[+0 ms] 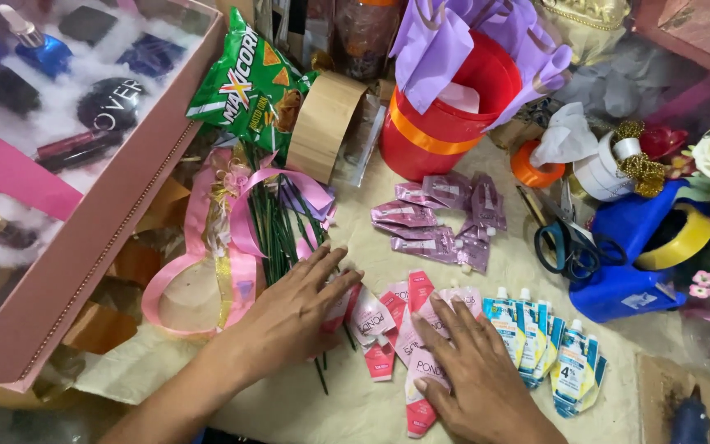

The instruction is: The person assembles a gift bouquet by preparing small product packets, attaching them to green floral wire stems using a hot glue gun, and arranging them together.

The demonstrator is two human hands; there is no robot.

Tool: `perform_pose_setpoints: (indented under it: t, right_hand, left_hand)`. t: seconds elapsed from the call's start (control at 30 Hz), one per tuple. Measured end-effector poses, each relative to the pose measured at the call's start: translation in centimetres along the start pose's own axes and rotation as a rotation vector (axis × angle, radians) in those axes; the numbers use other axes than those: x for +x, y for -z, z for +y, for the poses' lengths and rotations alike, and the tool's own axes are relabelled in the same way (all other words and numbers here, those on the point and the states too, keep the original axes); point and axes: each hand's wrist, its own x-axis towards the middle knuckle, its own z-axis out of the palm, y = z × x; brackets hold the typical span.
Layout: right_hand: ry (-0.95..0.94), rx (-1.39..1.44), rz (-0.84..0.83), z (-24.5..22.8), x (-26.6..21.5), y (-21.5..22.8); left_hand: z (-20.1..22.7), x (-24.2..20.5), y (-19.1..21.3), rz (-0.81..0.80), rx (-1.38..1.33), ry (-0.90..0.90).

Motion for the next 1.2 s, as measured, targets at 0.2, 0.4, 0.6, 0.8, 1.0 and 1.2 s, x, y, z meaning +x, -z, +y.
perform_pose_setpoints:
  t: [0.2, 0.4, 0.6, 0.8, 1.0, 1.2]
  right_hand:
    - [-0.023, 0.076, -0.036, -0.4, 0.2, -0.1]
    - [-0.005, 0.041, -0.047, -0.7, 0.8, -0.9]
    - [-0.290, -0.005, -0.145, -0.3, 0.1, -1.5]
    - [-0.203, 0.152, -0.064, -1.3, 0.5, -2.0]
    - [-0.303, 0.264, -0.301, -1.9, 3.3, 3.0]
    - [-0.392, 0.325, -0.246, 0.5, 5.6, 8.1]
  left_hand:
    - [1.6, -2.3, 2.4, 0.155, 0.087, 0.274]
    - [3.3, -3.7, 1.0, 0.137, 0.200, 0.368]
    - [4.8, -4.0, -1.4, 0.250, 0.445, 0.283]
    - [5.8, -4.2, -3.5, 0.310, 0.402, 0.213]
    - [5.6, -3.3, -4.9, 0.336, 0.337, 0.119]
    - [6.8, -1.3, -4.1, 0.399, 0.248, 0.008]
